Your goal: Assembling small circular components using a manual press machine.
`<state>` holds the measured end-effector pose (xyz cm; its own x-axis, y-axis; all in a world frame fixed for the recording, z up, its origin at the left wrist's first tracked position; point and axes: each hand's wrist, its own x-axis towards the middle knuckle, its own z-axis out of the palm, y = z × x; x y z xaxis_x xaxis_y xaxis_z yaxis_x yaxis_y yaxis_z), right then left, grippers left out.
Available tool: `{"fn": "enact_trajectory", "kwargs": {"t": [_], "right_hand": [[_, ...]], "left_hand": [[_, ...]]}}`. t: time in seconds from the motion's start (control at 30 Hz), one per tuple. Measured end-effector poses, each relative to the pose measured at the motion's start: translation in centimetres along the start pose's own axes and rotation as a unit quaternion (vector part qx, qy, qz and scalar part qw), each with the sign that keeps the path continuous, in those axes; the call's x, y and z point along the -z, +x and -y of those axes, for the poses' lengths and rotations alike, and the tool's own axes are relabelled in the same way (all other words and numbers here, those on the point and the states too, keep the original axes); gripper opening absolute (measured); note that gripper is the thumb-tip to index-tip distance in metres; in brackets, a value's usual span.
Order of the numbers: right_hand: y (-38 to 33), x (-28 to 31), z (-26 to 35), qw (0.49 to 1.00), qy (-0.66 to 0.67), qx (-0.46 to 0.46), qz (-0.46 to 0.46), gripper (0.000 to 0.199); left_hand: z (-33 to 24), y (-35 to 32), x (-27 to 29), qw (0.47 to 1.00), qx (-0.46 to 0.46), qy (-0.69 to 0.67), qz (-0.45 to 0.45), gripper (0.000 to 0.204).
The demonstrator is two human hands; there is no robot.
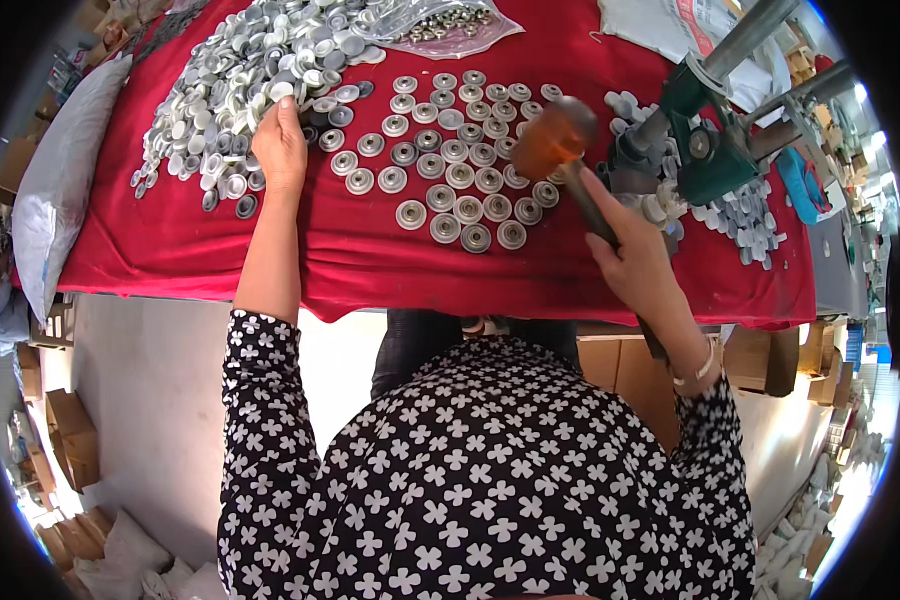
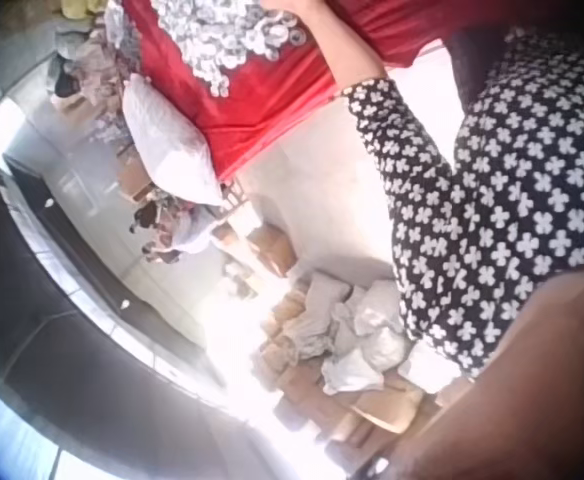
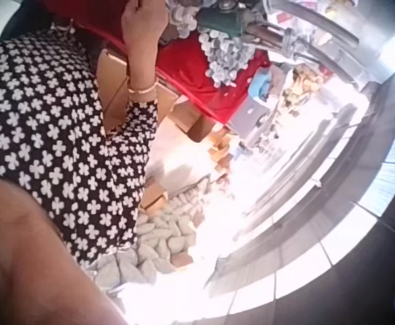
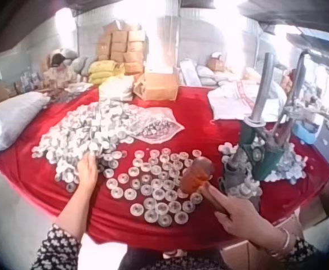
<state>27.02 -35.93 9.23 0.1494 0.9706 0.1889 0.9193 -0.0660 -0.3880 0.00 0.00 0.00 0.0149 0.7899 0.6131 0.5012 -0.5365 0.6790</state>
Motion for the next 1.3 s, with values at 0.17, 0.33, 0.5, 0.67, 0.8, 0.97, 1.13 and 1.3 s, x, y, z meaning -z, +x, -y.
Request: {"fn": "enact_trajectory", "kwargs": {"t": [0.17, 0.33, 0.5, 0.67, 0.8, 0.97, 1.13, 1.3], "right_hand": [[-7.0, -0.4, 1.7, 0.996, -0.077, -0.033, 0.037, 0.073], [-4.5, 0.6, 0.9, 0.999, 0.036, -0.009, -0.034, 0.071], [-5.1, -0.4, -0.1, 0.997, -0.004, -0.005, -0.077, 0.072], [-3.2, 0.4, -0.3, 0.993, 0.052, -0.026, -0.098, 0.073], [-2.9, -0.4, -1.1, 0.993, -0.021, -0.053, -0.107, 0.075], [-1.6, -0.4, -1.1, 0.995, -0.043, -0.054, -0.076, 0.074], [0.0, -0.8, 0.3, 0.993, -0.074, -0.065, -0.068, 0.074], [1.9, 0.3, 0.2, 0.995, 0.019, -0.093, -0.021, 0.074]], "left_hand": [[-1.4, -2.8, 0.4, 1.0, 0.012, -0.018, 0.016, 0.045], [-0.1, -1.9, -0.1, 1.0, -0.002, -0.026, -0.007, 0.045], [-0.8, -2.2, 0.1, 0.999, 0.005, -0.036, 0.003, 0.045], [0.1, -2.0, -0.2, 1.0, -0.003, -0.03, -0.004, 0.047], [-0.9, -1.9, -0.3, 0.999, 0.02, -0.038, 0.024, 0.048], [-0.2, -1.7, -0.3, 1.0, -0.001, -0.022, -0.017, 0.048], [-0.9, -1.7, 0.0, 0.999, 0.027, -0.039, 0.018, 0.047], [-0.1, -1.8, -0.1, 1.0, 0.001, 0.004, 0.015, 0.047]]}}
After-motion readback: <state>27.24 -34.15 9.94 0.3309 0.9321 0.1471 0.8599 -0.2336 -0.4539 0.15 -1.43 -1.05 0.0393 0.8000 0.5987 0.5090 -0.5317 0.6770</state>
